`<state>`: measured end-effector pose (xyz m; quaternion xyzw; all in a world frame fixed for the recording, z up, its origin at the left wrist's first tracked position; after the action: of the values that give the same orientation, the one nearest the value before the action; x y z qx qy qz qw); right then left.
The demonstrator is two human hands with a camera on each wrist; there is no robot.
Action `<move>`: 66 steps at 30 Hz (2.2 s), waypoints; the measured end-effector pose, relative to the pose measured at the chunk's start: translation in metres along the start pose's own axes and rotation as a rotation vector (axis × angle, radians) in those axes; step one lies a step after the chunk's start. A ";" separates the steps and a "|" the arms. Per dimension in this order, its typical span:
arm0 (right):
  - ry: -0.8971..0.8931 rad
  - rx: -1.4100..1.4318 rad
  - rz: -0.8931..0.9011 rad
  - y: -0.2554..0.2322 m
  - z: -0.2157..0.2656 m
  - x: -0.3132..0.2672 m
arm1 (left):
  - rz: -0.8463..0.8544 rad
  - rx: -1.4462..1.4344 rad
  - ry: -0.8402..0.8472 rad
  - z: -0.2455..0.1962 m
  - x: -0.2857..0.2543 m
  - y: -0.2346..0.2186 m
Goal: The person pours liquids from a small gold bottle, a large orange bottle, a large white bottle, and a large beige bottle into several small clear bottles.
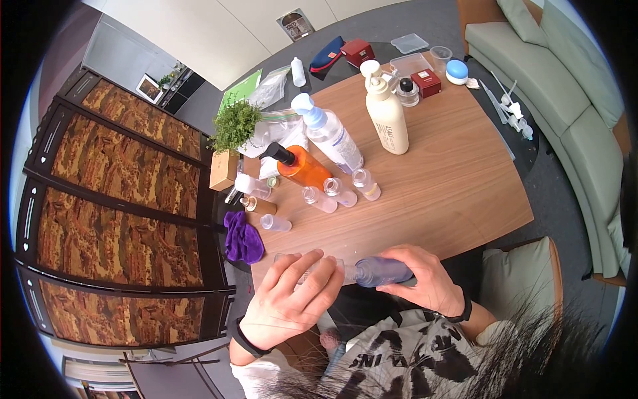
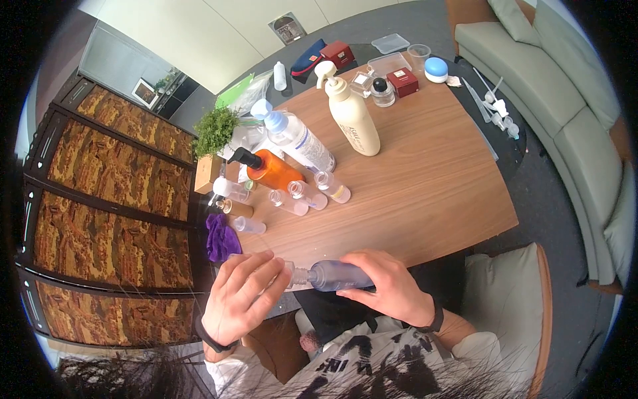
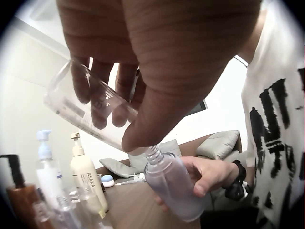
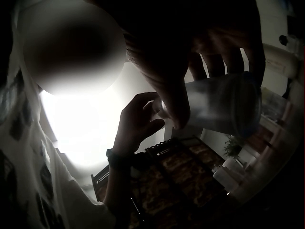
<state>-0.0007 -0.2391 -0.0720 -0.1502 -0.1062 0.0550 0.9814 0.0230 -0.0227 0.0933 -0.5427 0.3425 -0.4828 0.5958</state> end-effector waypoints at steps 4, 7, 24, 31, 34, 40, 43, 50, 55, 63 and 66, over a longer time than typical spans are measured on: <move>0.013 -0.008 0.003 0.001 0.000 0.000 | 0.114 0.111 0.070 0.000 0.002 -0.004; 0.008 -0.010 0.002 0.001 0.000 0.000 | 0.168 0.178 0.112 -0.001 0.004 -0.005; -0.007 0.066 -0.011 -0.003 -0.005 0.002 | -0.114 -0.182 -0.152 0.013 -0.006 0.023; 0.085 0.257 0.059 0.007 -0.012 0.001 | -0.307 -0.585 -0.531 0.015 -0.030 0.076; 0.185 0.410 0.100 0.009 -0.021 0.000 | -0.424 -0.551 -0.644 0.028 -0.047 0.095; 0.201 0.501 0.074 0.011 -0.037 -0.004 | -0.355 -0.371 -0.695 0.060 -0.059 0.109; 0.204 0.515 0.053 0.009 -0.038 -0.007 | -0.201 -0.160 -0.691 0.070 -0.049 0.103; 0.207 0.429 0.052 0.000 -0.033 -0.018 | -0.175 -0.006 -0.646 0.094 -0.045 0.118; 0.192 0.423 0.062 -0.001 -0.029 -0.019 | -0.175 0.042 -0.643 0.099 -0.046 0.125; 0.172 0.403 0.075 -0.003 -0.025 -0.020 | -0.161 0.091 -0.668 0.099 -0.051 0.125; 0.192 0.399 0.086 -0.005 -0.021 -0.020 | -0.211 0.102 -0.672 0.096 -0.035 0.113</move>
<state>-0.0149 -0.2526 -0.0936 0.0380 0.0072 0.1020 0.9940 0.1254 0.0350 -0.0047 -0.6732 0.0448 -0.3527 0.6484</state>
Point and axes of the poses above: each hand's wrist, its own x-axis towards the middle knuckle, its own y-axis out of the palm, z = x × y, the point moved 3 cm from there along x, towards the middle knuckle, and after that the axes turned 11 degrees about y, right-handed, at the moved point
